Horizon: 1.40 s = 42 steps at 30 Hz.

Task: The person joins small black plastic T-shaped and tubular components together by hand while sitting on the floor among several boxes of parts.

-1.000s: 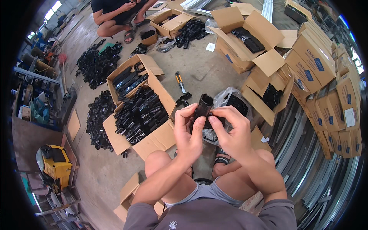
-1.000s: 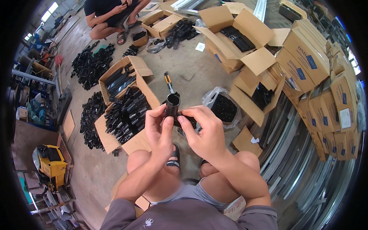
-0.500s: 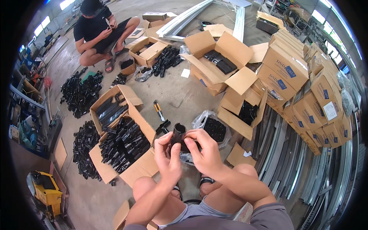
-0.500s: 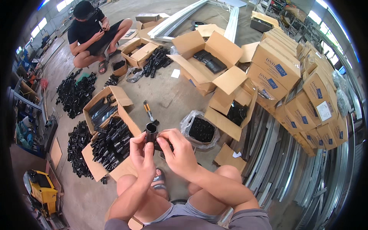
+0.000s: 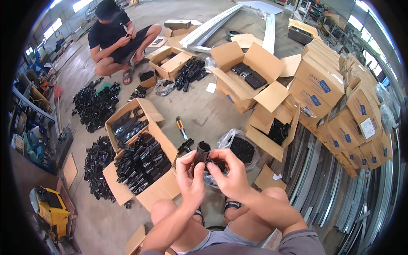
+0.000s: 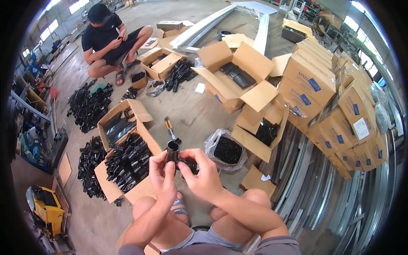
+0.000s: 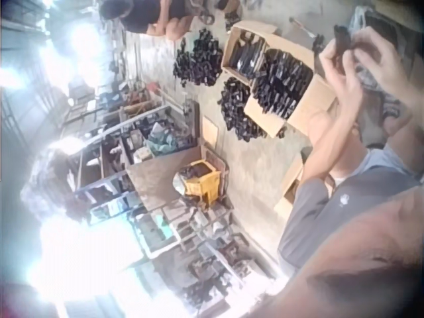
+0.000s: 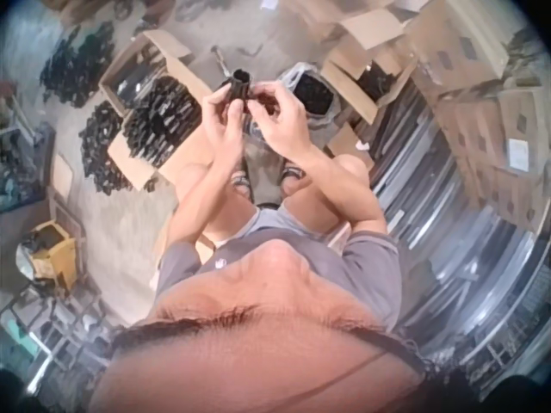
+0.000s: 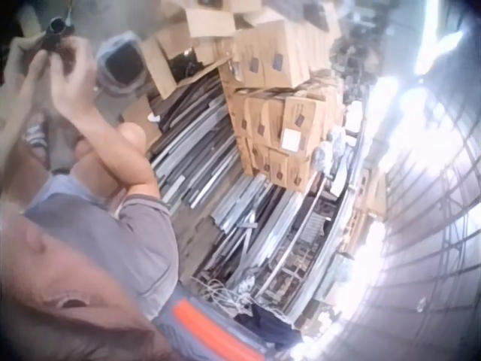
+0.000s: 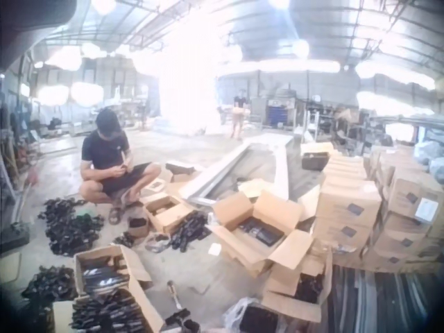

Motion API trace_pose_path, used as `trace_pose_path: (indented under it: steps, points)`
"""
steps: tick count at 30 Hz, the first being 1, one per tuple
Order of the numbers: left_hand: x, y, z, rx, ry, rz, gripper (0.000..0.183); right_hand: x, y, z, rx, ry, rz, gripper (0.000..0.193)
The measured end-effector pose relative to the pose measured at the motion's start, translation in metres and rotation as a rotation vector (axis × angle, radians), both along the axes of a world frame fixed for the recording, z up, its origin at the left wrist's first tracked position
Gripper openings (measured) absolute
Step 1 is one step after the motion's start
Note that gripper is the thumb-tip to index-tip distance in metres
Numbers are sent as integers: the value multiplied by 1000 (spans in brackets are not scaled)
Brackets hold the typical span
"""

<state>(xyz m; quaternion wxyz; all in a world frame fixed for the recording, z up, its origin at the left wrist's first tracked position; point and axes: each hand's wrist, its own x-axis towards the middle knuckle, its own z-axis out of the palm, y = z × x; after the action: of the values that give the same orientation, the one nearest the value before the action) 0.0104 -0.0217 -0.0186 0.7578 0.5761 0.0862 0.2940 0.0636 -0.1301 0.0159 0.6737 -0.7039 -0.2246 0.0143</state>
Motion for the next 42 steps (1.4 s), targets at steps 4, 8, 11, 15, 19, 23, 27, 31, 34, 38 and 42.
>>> trace_pose_path:
  steps: [4, 8, 11, 15, 19, 23, 27, 31, 34, 38, 42]
  points:
    - [-1, 0, -1, -25, 5, -5, 27, 4, -3, -2, -80, -22, 14, 17]
    - [-1, 1, -3, 5, 10, -1, 28, 0, -1, -8, 52, -3, 20, 25]
    - [0, 4, 0, 14, 18, 7, 28, 5, 0, -9, 13, -22, 52, 22]
    - [-3, 4, -1, 38, 22, 15, 28, 2, 1, -6, -43, 3, 43, 16]
    - [-1, 2, -3, 18, 28, -4, 28, 0, 3, -3, 79, -19, -13, 13]
    - [-1, 2, -3, 27, 36, -8, 28, 3, -2, -2, -39, -31, 51, 14]
    - [-1, 1, -1, 16, 50, -2, 28, -1, 3, -2, 81, -37, -24, 15]
    - [-1, 2, -3, 13, 58, -3, 27, 4, -3, -4, -38, -38, 43, 18]
    - [-1, 4, -1, 29, 103, 0, 24, 2, -2, -1, -42, 52, 46, 21]
    - [7, 11, 6, -276, 186, -59, 23, 6, -12, 9, -137, 31, 95, 29]
    - [10, 19, 4, -465, 303, -194, 31, 11, -14, 11, -272, 138, 113, 31]
